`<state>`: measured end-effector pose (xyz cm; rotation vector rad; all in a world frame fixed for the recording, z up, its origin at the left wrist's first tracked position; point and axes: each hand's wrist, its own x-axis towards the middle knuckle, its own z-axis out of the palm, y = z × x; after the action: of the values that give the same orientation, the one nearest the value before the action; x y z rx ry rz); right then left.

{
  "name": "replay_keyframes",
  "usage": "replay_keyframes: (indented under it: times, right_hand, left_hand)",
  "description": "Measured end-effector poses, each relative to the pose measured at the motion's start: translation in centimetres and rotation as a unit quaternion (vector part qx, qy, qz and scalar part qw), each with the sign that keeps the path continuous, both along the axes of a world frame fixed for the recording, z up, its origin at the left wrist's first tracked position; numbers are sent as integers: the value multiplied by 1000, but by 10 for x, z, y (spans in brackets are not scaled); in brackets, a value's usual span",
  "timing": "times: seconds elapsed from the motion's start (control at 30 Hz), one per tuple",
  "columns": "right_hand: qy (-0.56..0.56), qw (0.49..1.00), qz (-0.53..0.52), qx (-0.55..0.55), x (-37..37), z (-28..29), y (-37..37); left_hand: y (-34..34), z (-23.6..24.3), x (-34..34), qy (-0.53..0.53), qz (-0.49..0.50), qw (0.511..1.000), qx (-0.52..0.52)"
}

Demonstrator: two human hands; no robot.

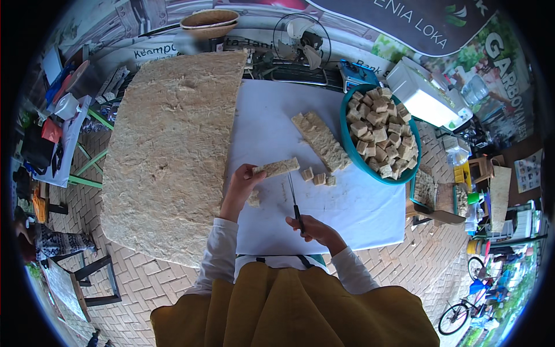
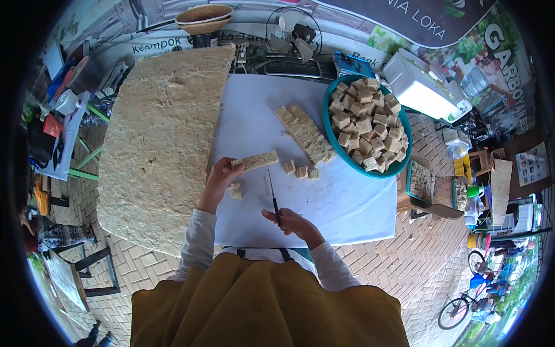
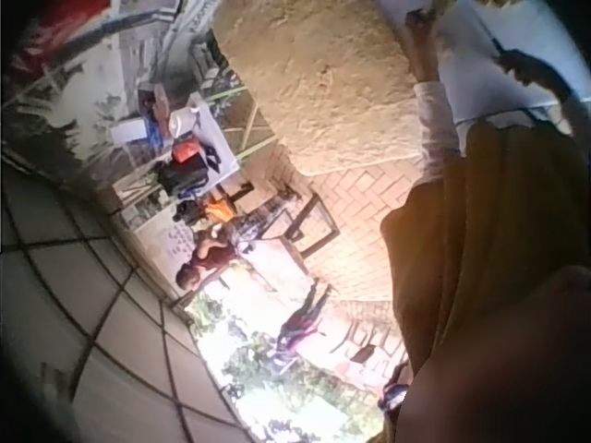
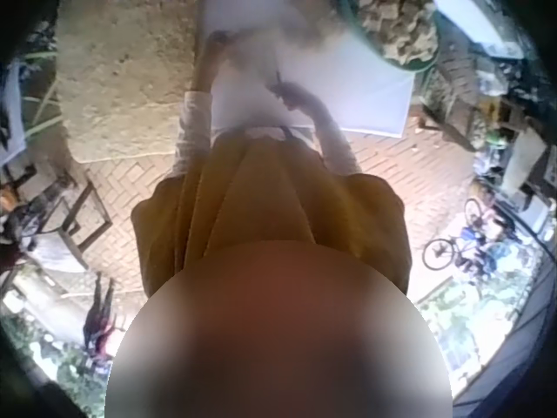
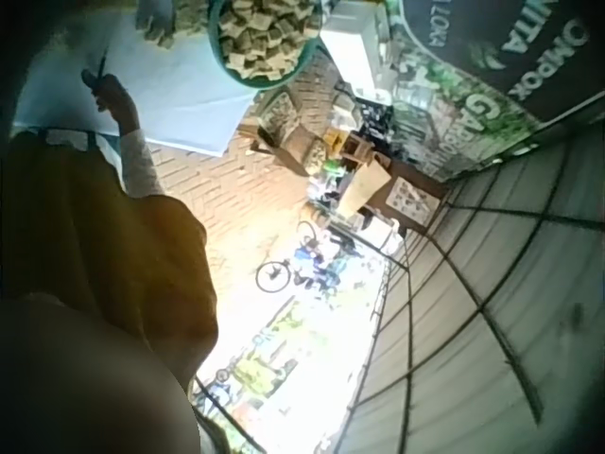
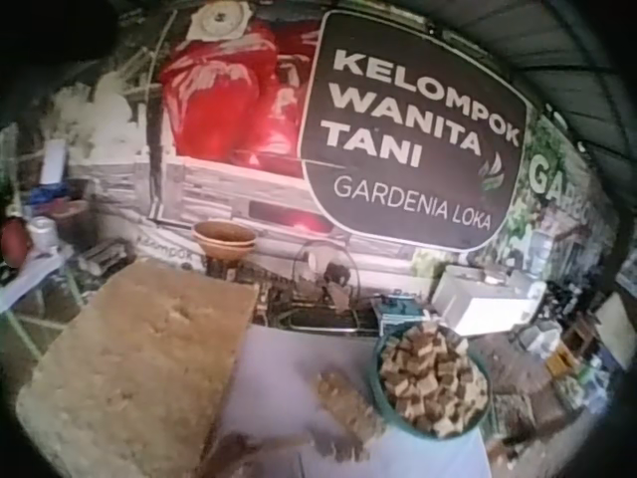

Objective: Cutting large blocks of tempeh into smaller cubes using scissors and a knife and placing them into a large bowl.

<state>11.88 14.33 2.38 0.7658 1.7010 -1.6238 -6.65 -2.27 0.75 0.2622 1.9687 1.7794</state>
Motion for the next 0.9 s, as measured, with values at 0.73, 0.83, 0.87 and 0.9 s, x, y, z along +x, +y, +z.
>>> replay_keyframes:
  times: [0.73,0.83,0.87,0.9]
  right_hand:
    - [58,993,-66,75,-14,-1,2]
    - [52,994,-67,70,-16,1,5]
    - [47,994,-66,72,-18,5,4]
    - [48,994,-64,72,-18,3,3]
  left_hand:
    - [7,9,9,-55,-94,994,15]
    - [8,11,8,-39,-112,993,-14]
    - [8,10,9,-39,-106,994,-12]
    - [7,8,8,-39,-104,994,-13]
